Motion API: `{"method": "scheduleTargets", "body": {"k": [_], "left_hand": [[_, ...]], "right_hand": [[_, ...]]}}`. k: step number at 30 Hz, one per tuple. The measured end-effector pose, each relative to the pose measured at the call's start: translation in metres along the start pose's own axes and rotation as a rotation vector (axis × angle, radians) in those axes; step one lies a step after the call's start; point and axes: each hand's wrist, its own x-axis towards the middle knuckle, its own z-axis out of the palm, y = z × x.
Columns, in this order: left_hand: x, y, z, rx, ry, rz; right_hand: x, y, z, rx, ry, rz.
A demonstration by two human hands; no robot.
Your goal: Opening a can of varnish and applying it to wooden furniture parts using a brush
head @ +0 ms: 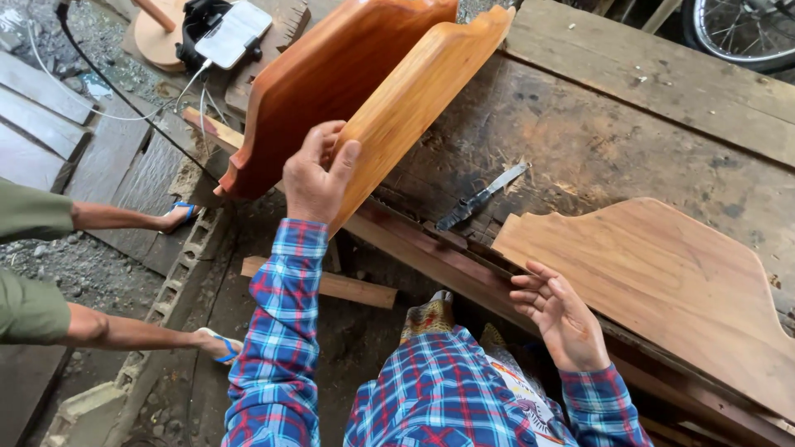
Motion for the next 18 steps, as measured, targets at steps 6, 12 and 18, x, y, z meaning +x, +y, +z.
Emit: {"method": "scheduleTargets", "body": {"k": [6, 12, 18], "left_hand": [[0.025, -0.002, -0.034, -0.072, 0.279, 0.115], [0.038, 0.01, -0.041, 0.113, 0.205, 0.243], [0.032, 0.021, 0.005, 0.104, -0.132, 0.017]], "right_hand": [[0.005, 0.008, -0.022, 0.036, 0.02, -0.03], [0.006, 0.018, -0.035, 0.047, 0.067, -0.007], [0.002, 0.016, -0.026, 0.051, 0.097, -0.002]]}}
